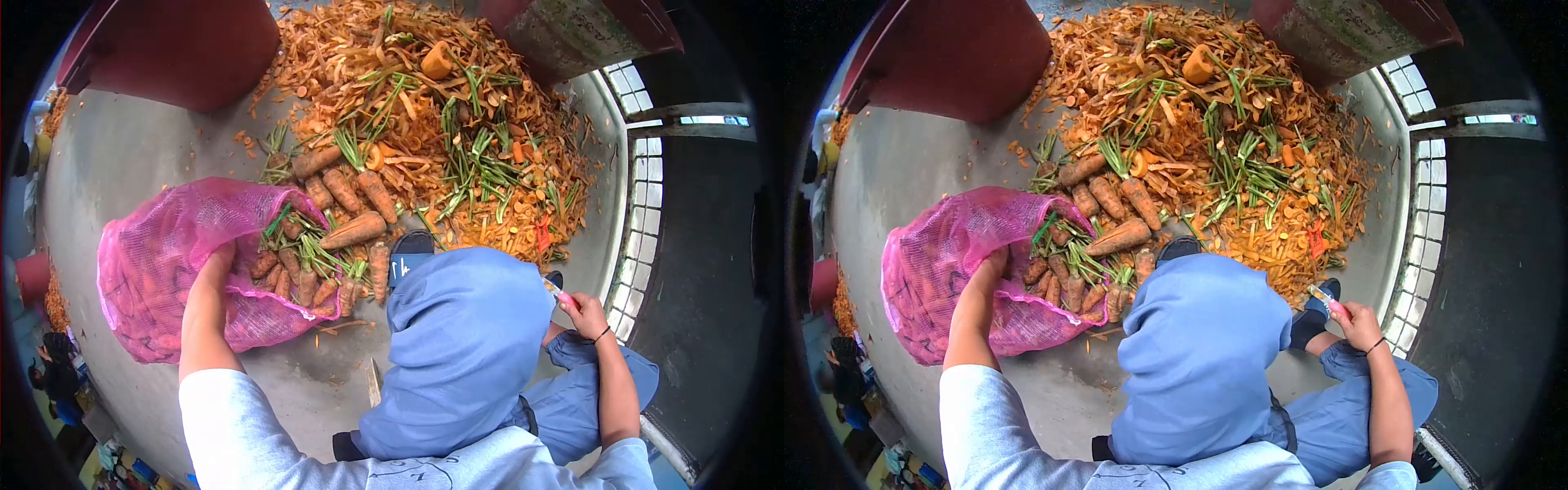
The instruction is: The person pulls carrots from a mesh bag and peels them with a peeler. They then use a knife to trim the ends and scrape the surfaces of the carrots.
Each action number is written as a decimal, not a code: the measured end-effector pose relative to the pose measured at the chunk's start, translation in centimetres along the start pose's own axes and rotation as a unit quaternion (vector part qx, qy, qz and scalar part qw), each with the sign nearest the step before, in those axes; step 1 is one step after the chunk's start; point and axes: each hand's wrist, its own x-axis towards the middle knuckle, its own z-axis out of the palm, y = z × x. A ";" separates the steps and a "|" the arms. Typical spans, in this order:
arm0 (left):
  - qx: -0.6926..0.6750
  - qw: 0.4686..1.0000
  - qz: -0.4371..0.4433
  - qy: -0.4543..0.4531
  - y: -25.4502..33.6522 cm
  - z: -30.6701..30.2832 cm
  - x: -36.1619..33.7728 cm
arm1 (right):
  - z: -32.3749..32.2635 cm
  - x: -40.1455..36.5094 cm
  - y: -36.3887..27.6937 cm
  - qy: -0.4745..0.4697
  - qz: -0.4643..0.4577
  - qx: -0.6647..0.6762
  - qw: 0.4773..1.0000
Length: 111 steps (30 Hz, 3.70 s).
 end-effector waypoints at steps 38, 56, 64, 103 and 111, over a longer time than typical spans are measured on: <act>-0.241 0.916 -0.242 0.212 1.0 6.7 -5.1 | 3.0 2.3 0.2 0.000 -0.053 -0.014 0.998; -0.256 0.933 -0.200 0.157 6.4 5.9 -3.2 | 5.3 4.5 -2.9 -0.024 -0.080 0.008 0.996; -0.312 0.947 -0.048 0.066 2.1 7.7 -3.0 | 4.8 3.6 -4.1 -0.037 -0.071 0.016 0.997; -0.928 0.361 0.089 -0.012 18.4 -2.2 -16.9 | 7.0 18.8 1.5 0.023 0.188 0.001 0.982; -0.831 0.476 0.287 -0.019 26.2 -22.8 -14.9 | 0.0 14.7 3.7 0.044 0.086 0.111 0.989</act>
